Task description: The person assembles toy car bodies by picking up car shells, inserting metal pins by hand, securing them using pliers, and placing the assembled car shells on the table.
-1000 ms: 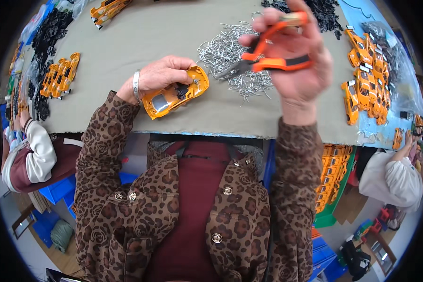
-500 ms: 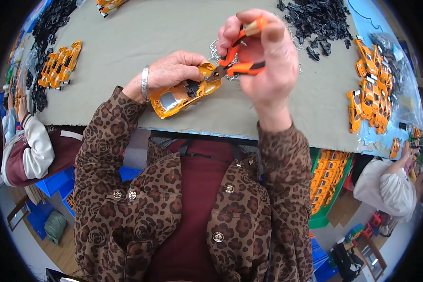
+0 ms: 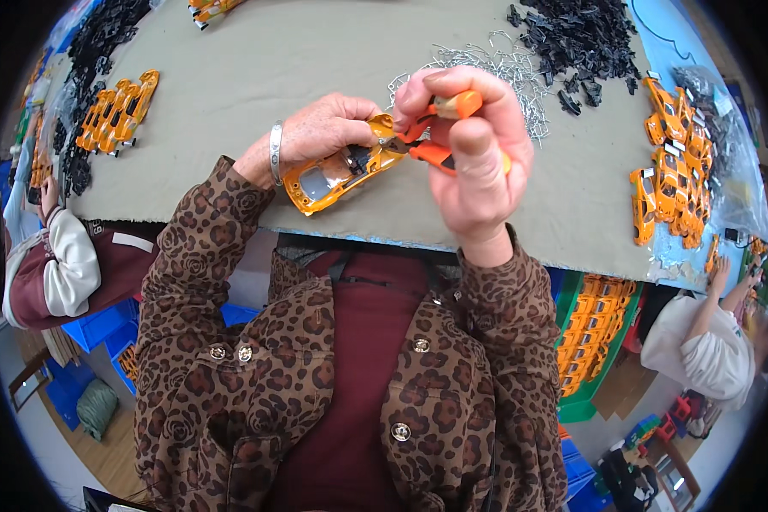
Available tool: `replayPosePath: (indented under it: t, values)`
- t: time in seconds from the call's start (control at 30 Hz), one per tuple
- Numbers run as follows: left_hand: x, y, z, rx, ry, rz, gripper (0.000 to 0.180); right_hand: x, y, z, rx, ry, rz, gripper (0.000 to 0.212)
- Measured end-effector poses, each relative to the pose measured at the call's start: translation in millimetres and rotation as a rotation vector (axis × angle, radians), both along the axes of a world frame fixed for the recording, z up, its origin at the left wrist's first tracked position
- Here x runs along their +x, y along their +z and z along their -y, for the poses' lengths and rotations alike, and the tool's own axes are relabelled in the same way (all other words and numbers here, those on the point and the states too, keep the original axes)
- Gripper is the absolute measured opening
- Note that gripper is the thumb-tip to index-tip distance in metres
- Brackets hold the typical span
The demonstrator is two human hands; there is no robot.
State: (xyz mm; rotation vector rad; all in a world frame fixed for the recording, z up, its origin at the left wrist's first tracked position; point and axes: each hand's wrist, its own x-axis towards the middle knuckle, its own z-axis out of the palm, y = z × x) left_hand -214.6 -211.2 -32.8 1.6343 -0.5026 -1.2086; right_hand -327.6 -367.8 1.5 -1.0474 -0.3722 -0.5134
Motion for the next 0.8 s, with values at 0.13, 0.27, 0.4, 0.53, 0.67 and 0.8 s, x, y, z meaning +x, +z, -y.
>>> replayPosePath:
  t: [0.13,0.27,0.4,0.53,0.67,0.8]
  values:
    - [2.0,-1.2,-0.2,0.014,0.01,0.021,0.018,8.9,-0.5,6.9,0.001,0.083,0.003,0.05]
    - [-2.8,-8.4,-13.1,-0.04,0.107,0.046,0.021,-7.3,11.9,4.5,-0.112,0.046,0.025,0.063]
    - [-13.3,4.9,-11.0,-0.154,0.175,-0.021,0.029,-51.7,29.0,57.9,-0.379,-0.353,0.113,0.064]
    - [-18.0,-7.5,-37.1,-0.305,0.353,-0.185,0.037,-93.9,-1.7,122.8,-1.275,-0.685,-0.25,0.05]
    - [-21.1,16.5,-64.1,-0.303,0.471,-0.24,0.039,-109.4,-36.5,122.6,-1.647,-0.746,-0.406,0.049]
    - [-11.1,13.6,-62.3,-0.326,0.542,-0.242,0.038,-109.3,-39.1,118.3,-1.663,-0.79,-0.443,0.053]
